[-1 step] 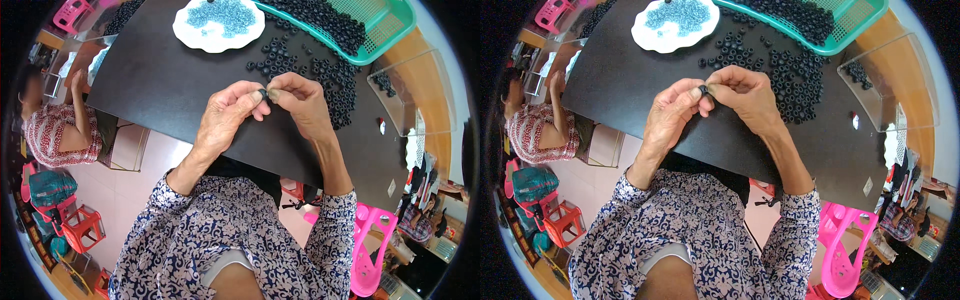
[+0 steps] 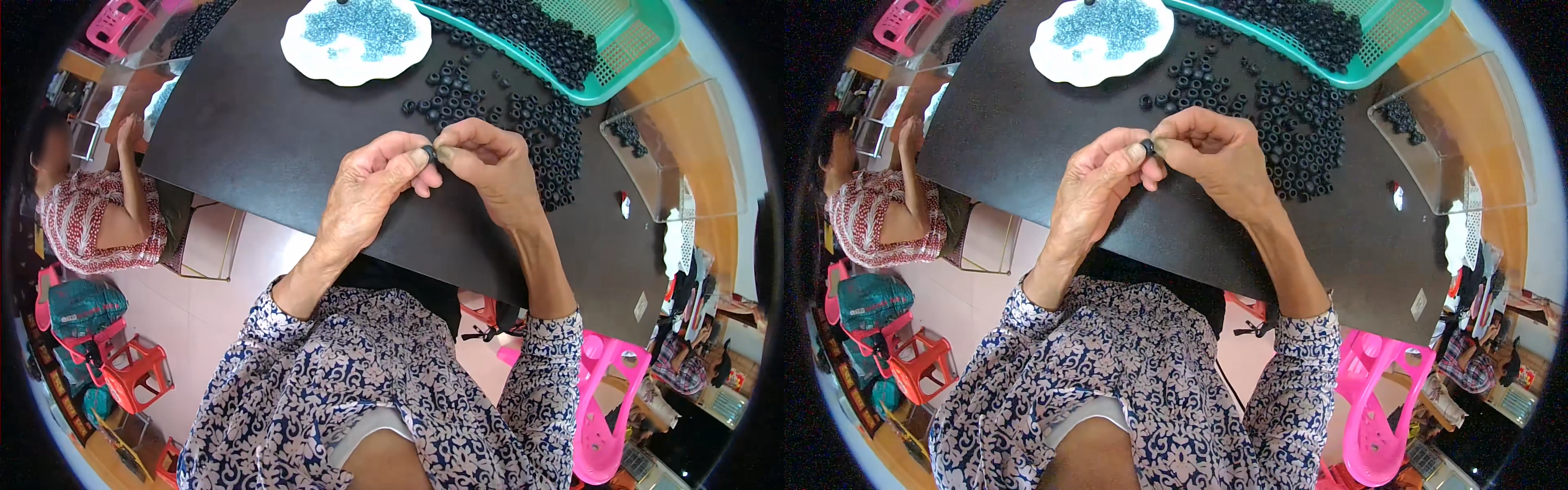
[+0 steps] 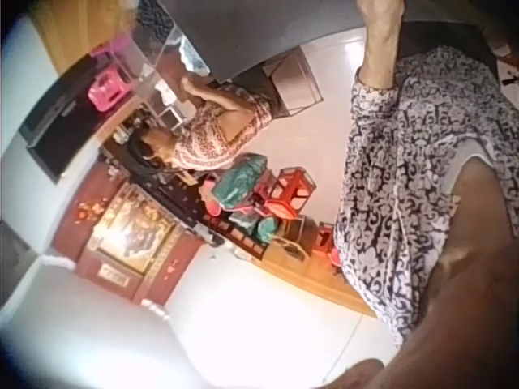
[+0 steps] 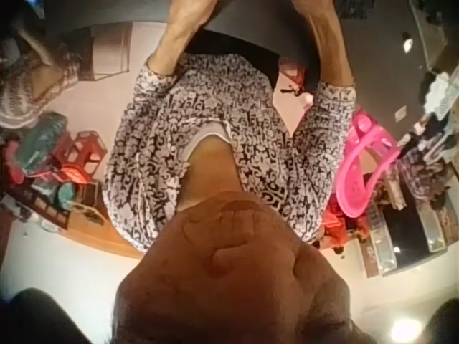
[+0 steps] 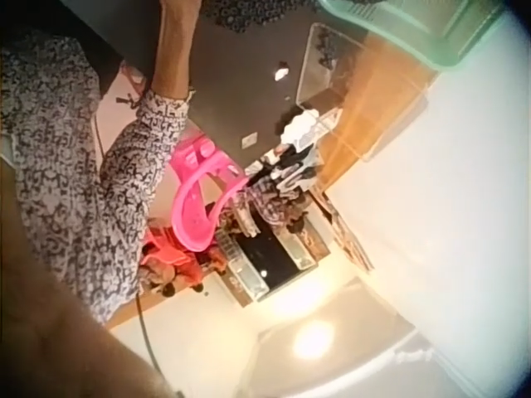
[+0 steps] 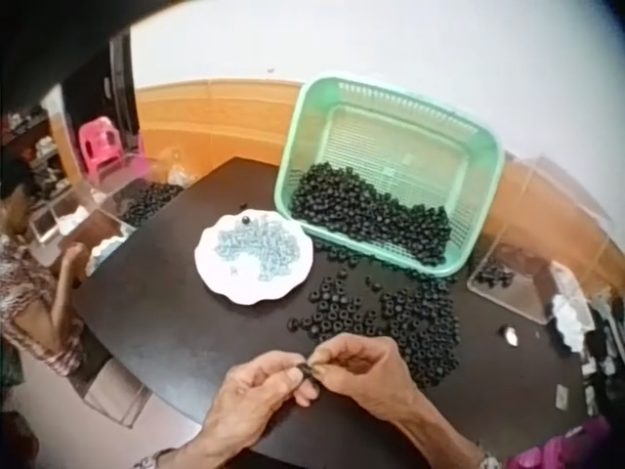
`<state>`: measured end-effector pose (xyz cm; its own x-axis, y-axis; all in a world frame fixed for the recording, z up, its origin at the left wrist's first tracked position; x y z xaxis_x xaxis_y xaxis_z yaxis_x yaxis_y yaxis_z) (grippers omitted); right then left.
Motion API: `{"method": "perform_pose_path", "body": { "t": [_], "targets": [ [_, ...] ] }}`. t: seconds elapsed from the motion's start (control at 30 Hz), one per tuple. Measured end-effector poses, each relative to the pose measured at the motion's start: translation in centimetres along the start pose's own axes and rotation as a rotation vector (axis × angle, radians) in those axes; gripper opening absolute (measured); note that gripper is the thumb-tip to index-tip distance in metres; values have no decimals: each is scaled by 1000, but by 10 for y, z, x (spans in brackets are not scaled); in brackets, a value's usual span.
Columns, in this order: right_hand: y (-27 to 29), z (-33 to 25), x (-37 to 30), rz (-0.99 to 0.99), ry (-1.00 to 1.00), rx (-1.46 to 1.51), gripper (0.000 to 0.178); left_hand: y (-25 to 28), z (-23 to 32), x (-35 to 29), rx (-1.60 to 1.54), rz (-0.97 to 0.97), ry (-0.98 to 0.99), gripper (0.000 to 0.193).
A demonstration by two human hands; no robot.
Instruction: Assembling small blue beads into black plastic rings at a table.
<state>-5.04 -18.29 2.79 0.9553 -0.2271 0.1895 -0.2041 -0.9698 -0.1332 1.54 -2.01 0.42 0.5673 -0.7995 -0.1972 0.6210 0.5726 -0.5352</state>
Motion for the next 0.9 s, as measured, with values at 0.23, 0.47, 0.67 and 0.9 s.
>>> {"method": "perform_pose_path", "body": {
  "t": [0.23,0.47,0.67,0.9],
  "targets": [
    [-5,3,-5,5,101,-53,8,2,-4,2,-218,-99,50,28],
    [-5,4,-7,50,134,-103,9,3,-6,3,-203,-95,17,22],
    [13,-13,-9,188,137,-249,14,4,-2,0,-137,-63,-2,22],
    [67,-30,-15,121,134,-657,11,24,1,-5,-181,-35,-38,23]
  ]
}}
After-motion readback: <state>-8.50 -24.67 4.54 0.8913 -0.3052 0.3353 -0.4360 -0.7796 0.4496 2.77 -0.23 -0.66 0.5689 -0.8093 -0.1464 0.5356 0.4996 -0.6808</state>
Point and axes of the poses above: each hand's wrist, its own x-axis towards the middle knuckle, its own y-axis out of the back of the hand, z = x × y, the point moved 1 cm from there along x, towards the middle knuckle, and after that the axes turned 10 degrees about y, right-handed, at the moved point
